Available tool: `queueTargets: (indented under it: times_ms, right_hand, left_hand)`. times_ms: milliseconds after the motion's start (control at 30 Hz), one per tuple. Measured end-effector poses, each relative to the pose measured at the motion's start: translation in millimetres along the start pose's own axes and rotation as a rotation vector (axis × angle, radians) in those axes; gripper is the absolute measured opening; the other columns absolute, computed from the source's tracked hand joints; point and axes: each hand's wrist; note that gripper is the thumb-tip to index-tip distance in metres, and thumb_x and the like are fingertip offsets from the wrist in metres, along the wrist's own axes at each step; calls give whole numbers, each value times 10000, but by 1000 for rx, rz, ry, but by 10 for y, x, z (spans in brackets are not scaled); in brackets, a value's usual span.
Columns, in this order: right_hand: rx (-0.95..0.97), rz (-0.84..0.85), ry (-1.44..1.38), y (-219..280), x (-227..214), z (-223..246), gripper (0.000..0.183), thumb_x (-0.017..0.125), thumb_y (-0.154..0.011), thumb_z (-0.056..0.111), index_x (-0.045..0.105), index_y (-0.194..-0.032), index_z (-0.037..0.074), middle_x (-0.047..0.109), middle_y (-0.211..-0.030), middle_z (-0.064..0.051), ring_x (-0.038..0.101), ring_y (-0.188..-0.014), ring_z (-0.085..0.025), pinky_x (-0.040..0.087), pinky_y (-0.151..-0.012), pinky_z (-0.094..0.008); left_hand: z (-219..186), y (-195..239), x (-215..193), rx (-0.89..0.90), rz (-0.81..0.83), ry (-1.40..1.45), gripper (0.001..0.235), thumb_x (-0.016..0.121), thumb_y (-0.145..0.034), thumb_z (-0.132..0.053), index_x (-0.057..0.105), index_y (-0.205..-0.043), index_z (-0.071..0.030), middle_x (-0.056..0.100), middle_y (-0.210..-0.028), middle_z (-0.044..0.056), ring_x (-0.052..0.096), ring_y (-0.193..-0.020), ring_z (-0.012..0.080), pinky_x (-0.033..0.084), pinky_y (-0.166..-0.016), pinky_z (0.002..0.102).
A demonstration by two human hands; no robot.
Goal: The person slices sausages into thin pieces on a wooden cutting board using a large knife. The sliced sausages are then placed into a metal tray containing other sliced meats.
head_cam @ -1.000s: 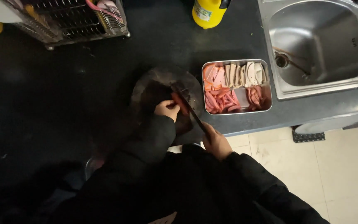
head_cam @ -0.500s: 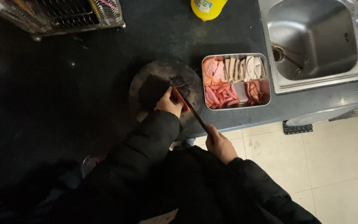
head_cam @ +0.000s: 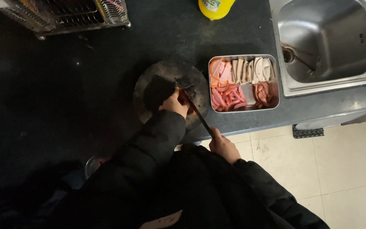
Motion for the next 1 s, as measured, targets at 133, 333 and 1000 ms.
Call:
queueTargets:
  times_ms: [133,333,1000]
  right_hand:
    - [7,-7,6,-74,-149,152,417,492,-969,337,426,-1379,382,721,-856,-192,757,-848,-481,627,-870,-622]
    - [79,-29,55,-429,174,220,385,445,-974,313,428,-1349,398,689,-751,-166,764,-819,-461,639,-777,-598]
    - [-179,29,130,-923,517,260,542,535,-954,234,360,-1467,211,724,-830,-192,776,-806,-455,636,-753,-571]
  left_hand:
    - [-137,126,-236,24,66,-34,733,617,-982,-426,387,-1655,-248,665,-1481,39,631,-1356,292,424,-1141,506]
    - [50,-191,55,69,-3,-93,476,662,-935,-445,653,-1380,-275,756,-1293,19,698,-1232,291,485,-1027,485]
    - [163,-226,192,168,-144,-98,248,715,-849,-415,730,-1016,-233,812,-1052,27,767,-1051,314,496,-909,512]
Point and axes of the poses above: each hand's wrist, its own y-axis away from the middle knuckle, its own x-axis out of the palm, z = x × y
